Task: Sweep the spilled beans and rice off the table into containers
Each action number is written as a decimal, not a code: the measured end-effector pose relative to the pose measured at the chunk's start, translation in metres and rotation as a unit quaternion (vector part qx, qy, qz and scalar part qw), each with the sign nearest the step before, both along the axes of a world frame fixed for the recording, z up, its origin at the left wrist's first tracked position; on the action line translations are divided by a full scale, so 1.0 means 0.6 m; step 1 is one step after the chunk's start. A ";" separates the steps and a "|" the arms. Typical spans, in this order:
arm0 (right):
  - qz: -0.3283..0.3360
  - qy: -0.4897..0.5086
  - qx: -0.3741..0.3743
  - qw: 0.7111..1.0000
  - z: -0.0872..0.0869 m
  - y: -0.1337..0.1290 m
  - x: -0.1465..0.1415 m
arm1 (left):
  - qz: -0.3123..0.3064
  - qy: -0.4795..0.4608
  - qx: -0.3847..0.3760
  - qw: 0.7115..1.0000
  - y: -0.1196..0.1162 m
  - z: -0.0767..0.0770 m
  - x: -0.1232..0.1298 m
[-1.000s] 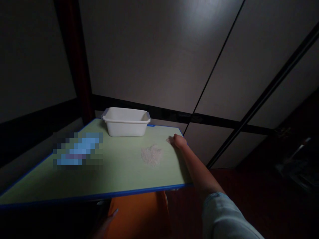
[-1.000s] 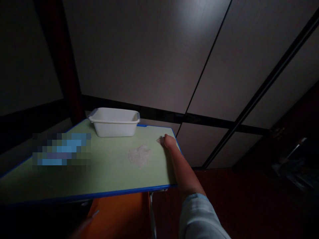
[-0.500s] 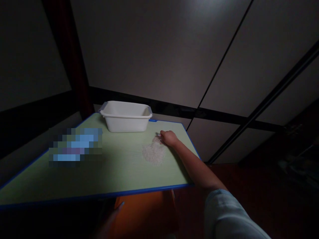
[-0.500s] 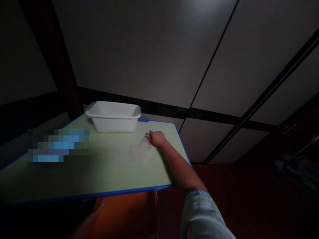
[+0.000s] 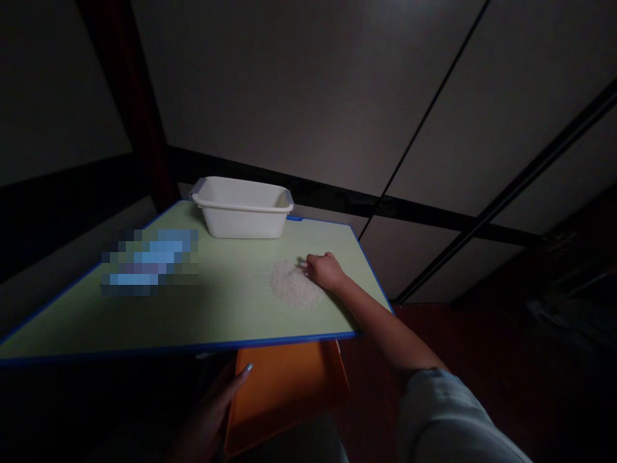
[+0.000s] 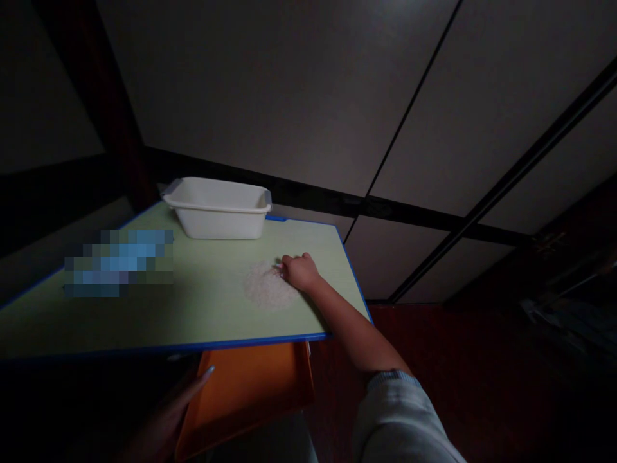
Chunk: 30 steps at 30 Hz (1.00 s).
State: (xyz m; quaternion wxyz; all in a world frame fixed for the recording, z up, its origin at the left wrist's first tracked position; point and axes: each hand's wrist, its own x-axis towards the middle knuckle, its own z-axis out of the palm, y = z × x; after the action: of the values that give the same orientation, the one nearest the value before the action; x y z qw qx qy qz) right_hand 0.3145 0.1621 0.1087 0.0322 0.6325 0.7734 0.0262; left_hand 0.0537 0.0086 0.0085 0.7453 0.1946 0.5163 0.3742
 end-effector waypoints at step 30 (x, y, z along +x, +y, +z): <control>-0.033 0.067 -0.031 0.997 -0.008 -0.155 -0.068 | -0.022 -0.034 -0.005 0.999 -0.018 0.016 -0.012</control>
State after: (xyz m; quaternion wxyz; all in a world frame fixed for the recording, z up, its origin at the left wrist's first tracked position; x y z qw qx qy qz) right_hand 0.2736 0.0692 0.1041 0.0006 0.6564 0.7533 -0.0408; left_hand 0.0468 -0.0020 0.0183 0.7718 0.1896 0.4875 0.3616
